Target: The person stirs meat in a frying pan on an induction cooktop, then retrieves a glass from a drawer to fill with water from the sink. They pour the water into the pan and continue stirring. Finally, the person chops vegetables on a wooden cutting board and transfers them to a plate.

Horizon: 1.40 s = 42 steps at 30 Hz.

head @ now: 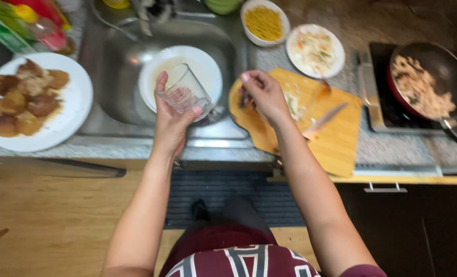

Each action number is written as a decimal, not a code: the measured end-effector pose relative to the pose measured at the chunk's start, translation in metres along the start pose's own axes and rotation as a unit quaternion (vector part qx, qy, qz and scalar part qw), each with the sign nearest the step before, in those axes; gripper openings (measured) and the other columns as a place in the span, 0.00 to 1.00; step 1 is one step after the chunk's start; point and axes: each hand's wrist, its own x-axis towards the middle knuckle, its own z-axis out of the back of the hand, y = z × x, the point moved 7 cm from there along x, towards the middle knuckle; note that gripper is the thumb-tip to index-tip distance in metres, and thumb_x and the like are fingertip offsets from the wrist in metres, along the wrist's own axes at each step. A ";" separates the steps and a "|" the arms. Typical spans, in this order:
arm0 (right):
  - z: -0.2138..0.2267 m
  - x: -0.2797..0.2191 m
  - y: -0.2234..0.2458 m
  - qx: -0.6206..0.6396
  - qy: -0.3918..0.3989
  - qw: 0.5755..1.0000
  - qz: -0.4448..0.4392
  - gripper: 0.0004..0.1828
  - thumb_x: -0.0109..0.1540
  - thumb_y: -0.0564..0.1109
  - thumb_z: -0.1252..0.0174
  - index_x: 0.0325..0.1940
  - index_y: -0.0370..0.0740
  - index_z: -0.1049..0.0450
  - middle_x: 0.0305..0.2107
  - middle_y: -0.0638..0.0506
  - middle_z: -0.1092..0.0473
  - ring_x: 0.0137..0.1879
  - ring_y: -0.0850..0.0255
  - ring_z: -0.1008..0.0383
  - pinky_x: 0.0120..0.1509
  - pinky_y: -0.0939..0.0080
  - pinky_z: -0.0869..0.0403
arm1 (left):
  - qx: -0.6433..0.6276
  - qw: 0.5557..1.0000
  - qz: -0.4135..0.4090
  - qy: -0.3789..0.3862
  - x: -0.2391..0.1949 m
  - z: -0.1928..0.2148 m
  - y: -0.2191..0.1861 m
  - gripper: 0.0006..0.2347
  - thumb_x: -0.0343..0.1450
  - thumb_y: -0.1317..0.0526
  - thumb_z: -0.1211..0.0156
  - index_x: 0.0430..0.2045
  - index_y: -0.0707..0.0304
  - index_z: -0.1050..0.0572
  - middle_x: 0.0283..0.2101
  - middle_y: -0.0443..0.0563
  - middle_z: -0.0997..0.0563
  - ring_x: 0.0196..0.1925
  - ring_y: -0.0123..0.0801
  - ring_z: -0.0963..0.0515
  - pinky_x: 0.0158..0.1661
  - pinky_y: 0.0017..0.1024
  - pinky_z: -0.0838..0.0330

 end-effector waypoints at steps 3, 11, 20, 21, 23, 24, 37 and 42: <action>-0.034 0.064 -0.025 0.003 -0.016 0.998 -0.061 0.20 0.67 0.59 0.40 0.52 0.42 0.24 0.33 0.47 0.24 0.25 0.65 0.24 0.21 0.71 0.23 | 0.068 0.997 -0.013 -0.030 0.036 0.041 0.011 0.44 0.66 0.72 0.26 0.73 0.51 0.54 0.60 0.64 0.33 0.62 0.48 0.30 0.63 0.44 0.29; -0.118 0.192 -0.061 -0.080 -0.069 0.990 -0.092 0.28 0.64 0.65 0.40 0.55 0.39 0.22 0.35 0.45 0.23 0.27 0.61 0.23 0.23 0.64 0.20 | 0.228 0.969 -0.002 -0.089 0.102 0.069 0.016 0.48 0.59 0.69 0.23 0.72 0.48 0.51 0.60 0.63 0.28 0.63 0.48 0.28 0.63 0.45 0.36; -0.131 0.337 -0.118 -0.142 -0.089 0.979 -0.115 0.38 0.63 0.70 0.42 0.64 0.38 0.28 0.39 0.43 0.23 0.26 0.59 0.21 0.22 0.63 0.18 | 0.283 0.948 0.090 -0.113 0.150 0.080 0.027 0.45 0.55 0.62 0.24 0.70 0.48 0.43 0.63 0.62 0.27 0.69 0.50 0.30 0.67 0.43 0.40; -0.131 0.343 -0.120 -0.129 -0.110 0.977 -0.130 0.40 0.62 0.70 0.42 0.64 0.35 0.29 0.42 0.40 0.24 0.26 0.56 0.21 0.21 0.62 0.19 | 0.283 0.947 0.105 -0.111 0.155 0.081 0.028 0.45 0.55 0.59 0.23 0.70 0.47 0.42 0.64 0.62 0.28 0.70 0.51 0.31 0.67 0.44 0.40; -0.131 0.341 -0.105 -0.144 -0.129 0.975 -0.108 0.38 0.61 0.70 0.46 0.58 0.35 0.25 0.39 0.43 0.22 0.31 0.57 0.22 0.31 0.61 0.22 | 0.301 0.946 0.075 -0.092 0.160 0.078 0.024 0.43 0.57 0.63 0.25 0.68 0.54 0.44 0.64 0.62 0.29 0.68 0.49 0.30 0.64 0.41 0.37; -0.131 0.342 -0.091 -0.156 -0.147 0.974 -0.075 0.37 0.59 0.70 0.50 0.51 0.35 0.22 0.35 0.46 0.21 0.35 0.58 0.23 0.42 0.60 0.25 | 0.319 0.944 0.034 -0.073 0.165 0.074 0.018 0.41 0.58 0.66 0.27 0.67 0.60 0.45 0.64 0.63 0.31 0.67 0.47 0.28 0.61 0.38 0.33; -0.134 0.347 -0.089 0.057 -0.119 0.978 -0.159 0.16 0.62 0.53 0.46 0.30 0.38 0.26 0.13 0.54 0.39 0.17 0.64 0.43 0.21 0.64 0.44 | 0.391 0.917 0.012 -0.071 0.177 0.088 0.024 0.39 0.58 0.67 0.29 0.65 0.62 0.43 0.61 0.64 0.31 0.62 0.53 0.28 0.60 0.41 0.33; -0.128 0.358 -0.103 -0.001 -0.129 0.981 -0.146 0.24 0.59 0.46 0.45 0.56 0.30 0.27 0.22 0.48 0.34 0.20 0.60 0.32 0.19 0.60 0.31 | 0.348 0.928 0.082 -0.104 0.183 0.096 0.030 0.44 0.54 0.63 0.21 0.67 0.51 0.40 0.62 0.61 0.30 0.70 0.54 0.33 0.69 0.46 0.45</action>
